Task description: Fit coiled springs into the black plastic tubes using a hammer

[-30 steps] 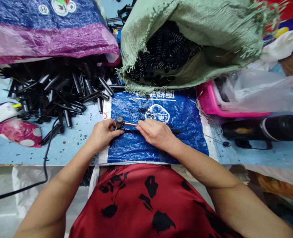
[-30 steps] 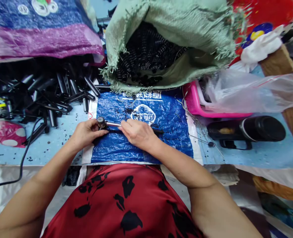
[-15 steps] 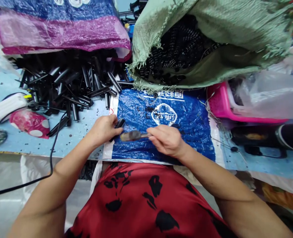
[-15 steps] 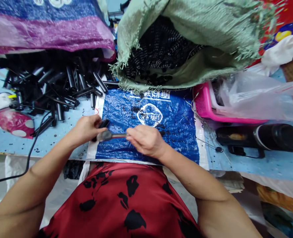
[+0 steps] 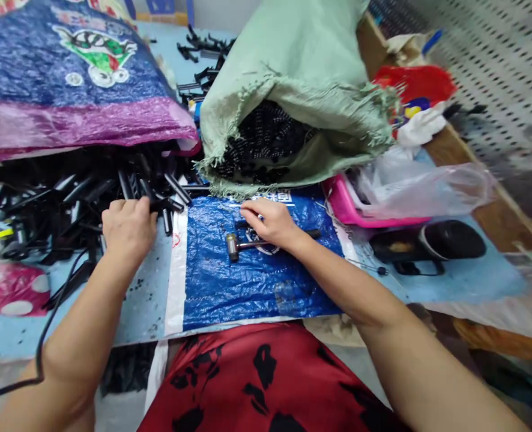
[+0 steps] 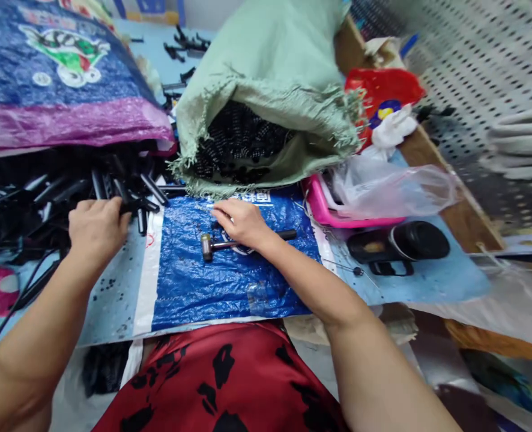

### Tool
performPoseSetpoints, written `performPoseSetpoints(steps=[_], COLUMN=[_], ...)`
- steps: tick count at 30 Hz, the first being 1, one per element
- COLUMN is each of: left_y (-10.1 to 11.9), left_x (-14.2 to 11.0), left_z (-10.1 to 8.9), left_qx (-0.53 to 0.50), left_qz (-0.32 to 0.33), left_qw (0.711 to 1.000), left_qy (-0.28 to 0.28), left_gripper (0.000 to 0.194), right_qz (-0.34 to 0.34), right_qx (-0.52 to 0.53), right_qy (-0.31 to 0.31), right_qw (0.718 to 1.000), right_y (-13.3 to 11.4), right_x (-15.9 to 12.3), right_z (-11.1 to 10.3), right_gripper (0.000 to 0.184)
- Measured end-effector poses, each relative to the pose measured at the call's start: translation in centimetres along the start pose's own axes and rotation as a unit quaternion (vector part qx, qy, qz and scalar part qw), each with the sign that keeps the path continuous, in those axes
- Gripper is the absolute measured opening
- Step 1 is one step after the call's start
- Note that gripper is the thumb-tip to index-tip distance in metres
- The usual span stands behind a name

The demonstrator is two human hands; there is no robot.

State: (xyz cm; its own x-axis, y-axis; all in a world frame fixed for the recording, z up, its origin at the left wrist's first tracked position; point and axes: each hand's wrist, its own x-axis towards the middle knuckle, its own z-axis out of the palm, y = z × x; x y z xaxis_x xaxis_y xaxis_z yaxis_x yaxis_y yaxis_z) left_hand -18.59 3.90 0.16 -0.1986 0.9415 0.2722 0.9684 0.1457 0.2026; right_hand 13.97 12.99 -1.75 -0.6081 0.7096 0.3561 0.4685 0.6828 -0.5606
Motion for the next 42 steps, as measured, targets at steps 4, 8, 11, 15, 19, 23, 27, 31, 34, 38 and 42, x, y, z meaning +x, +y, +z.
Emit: performPoseSetpoints(steps=[4, 8, 11, 15, 19, 23, 27, 31, 34, 38, 42], left_y=[-1.2, -1.7, -1.9, -1.2, 1.8, 4.2, 4.8, 6.4, 8.7, 11.1, 11.8], left_x=[0.9, 0.0, -0.7, -1.4, -2.0, -3.6, -6.5, -7.8, -7.3, -7.1, -8.1], left_z=[0.6, 0.7, 0.6, -0.1, -1.1, -1.6, -1.4, -1.0, -0.9, -1.0, -0.6], left_qx=[0.049, 0.020, -0.006, -0.030, -0.280, -0.603, -0.642, -0.619, -0.598, -0.586, -0.587], left_qz=[0.043, 0.040, 0.026, -0.032, -0.165, -0.275, -0.335, -0.305, -0.236, -0.190, -0.190], left_qw=[0.998, 0.999, 0.998, 0.995, 0.941, 0.748, 0.690, 0.723, 0.763, 0.776, 0.764], left_qy=[-0.015, 0.028, 0.059, 0.090, 0.093, 0.049, -0.004, -0.031, -0.068, -0.139, -0.189], left_gripper=[0.019, 0.017, 0.019, 0.028, 0.021, 0.020, 0.024, 0.031, 0.038, 0.038, 0.043], right_qz=[0.102, 0.187, 0.224, 0.233, 0.290, 0.315, 0.256, 0.247, 0.232, 0.272, 0.349], right_qx=[0.035, -0.004, -0.034, 0.026, 0.207, 0.329, 0.422, 0.436, 0.388, 0.462, 0.612], right_qy=[0.078, 0.049, -0.005, -0.002, -0.002, -0.009, 0.001, -0.039, 0.009, 0.090, 0.092], right_qw=[0.991, 0.981, 0.974, 0.972, 0.934, 0.890, 0.870, 0.865, 0.892, 0.839, 0.704], right_y=[2.0, 3.2, 3.6, 4.9, 5.6, 4.7, 3.1, 0.4, -1.6, -3.6, -5.1], right_x=[6.7, 13.2, 16.1, 17.6, 17.2, 12.6, 4.2, -2.3, -4.0, -3.6, -2.9], right_z=[1.1, 3.5, 5.5, 6.1, 4.0, 1.4, 0.2, -0.1, 0.0, 0.6, 1.2], right_gripper=[0.029, 0.027, 0.027, 0.038, 0.028, 0.030, 0.046, 0.043, 0.034, 0.044, 0.058])
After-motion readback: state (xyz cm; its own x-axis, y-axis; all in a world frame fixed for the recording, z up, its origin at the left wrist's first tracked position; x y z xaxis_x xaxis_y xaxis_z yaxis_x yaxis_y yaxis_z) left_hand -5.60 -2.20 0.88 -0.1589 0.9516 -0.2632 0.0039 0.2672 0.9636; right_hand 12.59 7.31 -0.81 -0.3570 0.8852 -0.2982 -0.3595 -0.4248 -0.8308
